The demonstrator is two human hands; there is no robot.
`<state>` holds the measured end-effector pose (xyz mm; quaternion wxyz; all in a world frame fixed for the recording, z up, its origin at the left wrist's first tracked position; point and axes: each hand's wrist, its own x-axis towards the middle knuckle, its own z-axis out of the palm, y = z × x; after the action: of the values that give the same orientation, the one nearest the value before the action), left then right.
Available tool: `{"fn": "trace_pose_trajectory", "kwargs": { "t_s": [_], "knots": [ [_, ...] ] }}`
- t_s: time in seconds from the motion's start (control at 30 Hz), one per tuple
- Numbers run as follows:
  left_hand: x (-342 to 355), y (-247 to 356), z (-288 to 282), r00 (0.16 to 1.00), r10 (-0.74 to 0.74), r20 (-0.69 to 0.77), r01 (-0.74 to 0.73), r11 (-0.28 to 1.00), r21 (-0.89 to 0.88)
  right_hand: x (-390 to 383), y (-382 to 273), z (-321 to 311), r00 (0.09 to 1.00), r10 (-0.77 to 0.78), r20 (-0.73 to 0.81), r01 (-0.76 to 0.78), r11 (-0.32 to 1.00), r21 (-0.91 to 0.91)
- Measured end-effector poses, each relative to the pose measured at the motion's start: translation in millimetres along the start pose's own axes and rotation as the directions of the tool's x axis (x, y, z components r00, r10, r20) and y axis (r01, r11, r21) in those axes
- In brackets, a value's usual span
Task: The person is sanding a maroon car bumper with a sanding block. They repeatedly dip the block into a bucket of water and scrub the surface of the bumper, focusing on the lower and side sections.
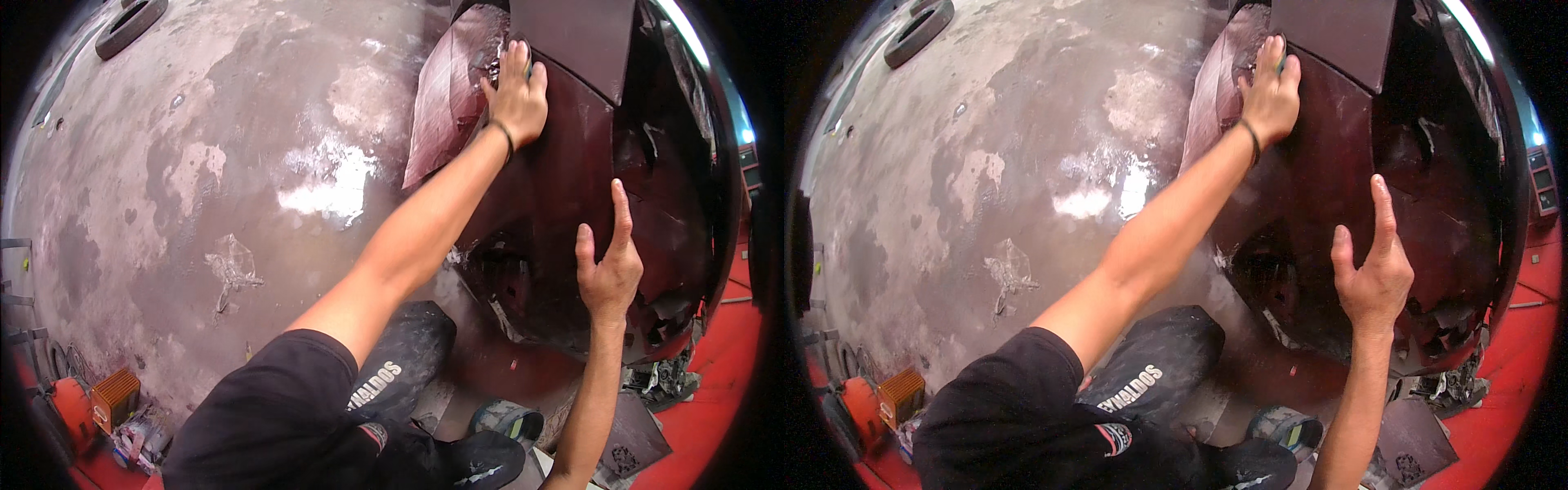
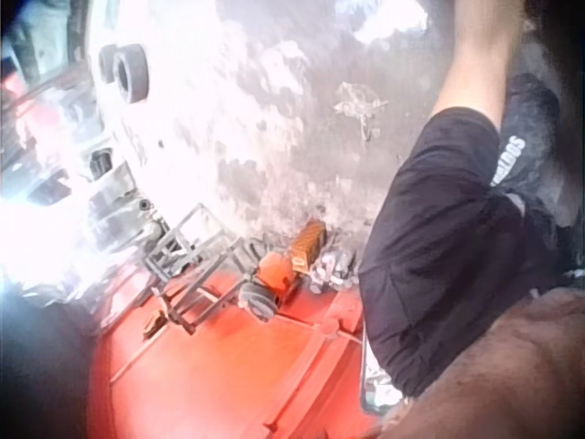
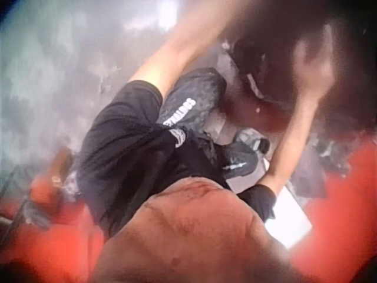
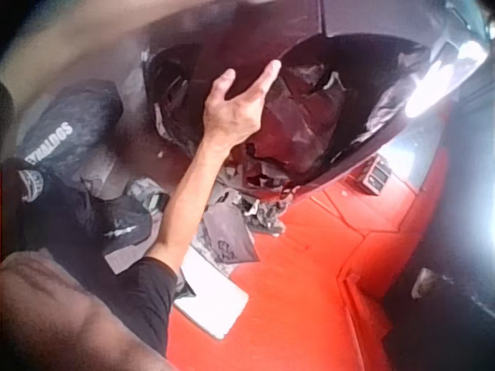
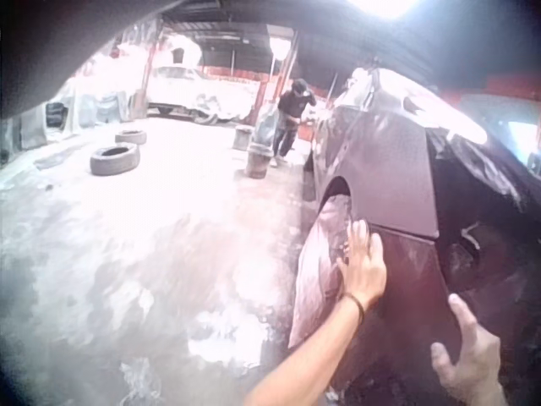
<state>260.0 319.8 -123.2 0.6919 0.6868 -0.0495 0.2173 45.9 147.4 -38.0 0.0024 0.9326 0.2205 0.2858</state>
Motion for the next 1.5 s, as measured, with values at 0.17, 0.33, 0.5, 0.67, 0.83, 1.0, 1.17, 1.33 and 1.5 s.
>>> {"fn": "trace_pose_trajectory", "kwargs": {
  "t_s": [0.17,0.33,0.5,0.67,0.83,1.0,1.17,1.33,1.5],
  "knots": [
    [-182,-117,3,0.967,-0.252,0.039,0.255,0.952,-0.168,-2,2,1,1.0,-0.019,0.016,0.019,1.0,-0.022],
    [-197,-156,-6,0.919,-0.393,0.035,0.39,0.891,-0.233,2,-4,5,0.998,0.032,0.056,-0.032,0.999,0.007],
    [-67,1,-9,0.999,0.054,0.004,-0.053,0.981,-0.187,-2,0,6,0.997,0.032,0.068,-0.031,0.999,-0.02],
    [-150,-101,3,0.988,-0.146,-0.048,0.133,0.968,-0.212,-7,6,5,0.999,-0.022,0.035,0.024,0.998,-0.053],
    [-222,-211,2,0.799,-0.596,0.08,0.581,0.731,-0.357,2,-1,15,0.999,-0.042,0.028,0.043,0.998,-0.036],
    [-252,-145,-6,0.85,-0.493,0.188,0.526,0.819,-0.23,-13,11,11,0.998,-0.039,0.056,0.044,0.995,-0.086],
    [-210,-240,-4,0.86,-0.502,0.097,0.494,0.768,-0.407,1,-3,20,0.996,-0.077,0.051,0.081,0.994,-0.078],
    [-284,-189,3,0.812,-0.545,0.209,0.582,0.779,-0.232,-10,7,16,0.997,-0.058,0.056,0.066,0.987,-0.146],
    [-215,-279,3,0.852,-0.518,0.083,0.503,0.763,-0.406,2,-5,25,0.995,-0.088,0.042,0.092,0.989,-0.119]
  ]
}}
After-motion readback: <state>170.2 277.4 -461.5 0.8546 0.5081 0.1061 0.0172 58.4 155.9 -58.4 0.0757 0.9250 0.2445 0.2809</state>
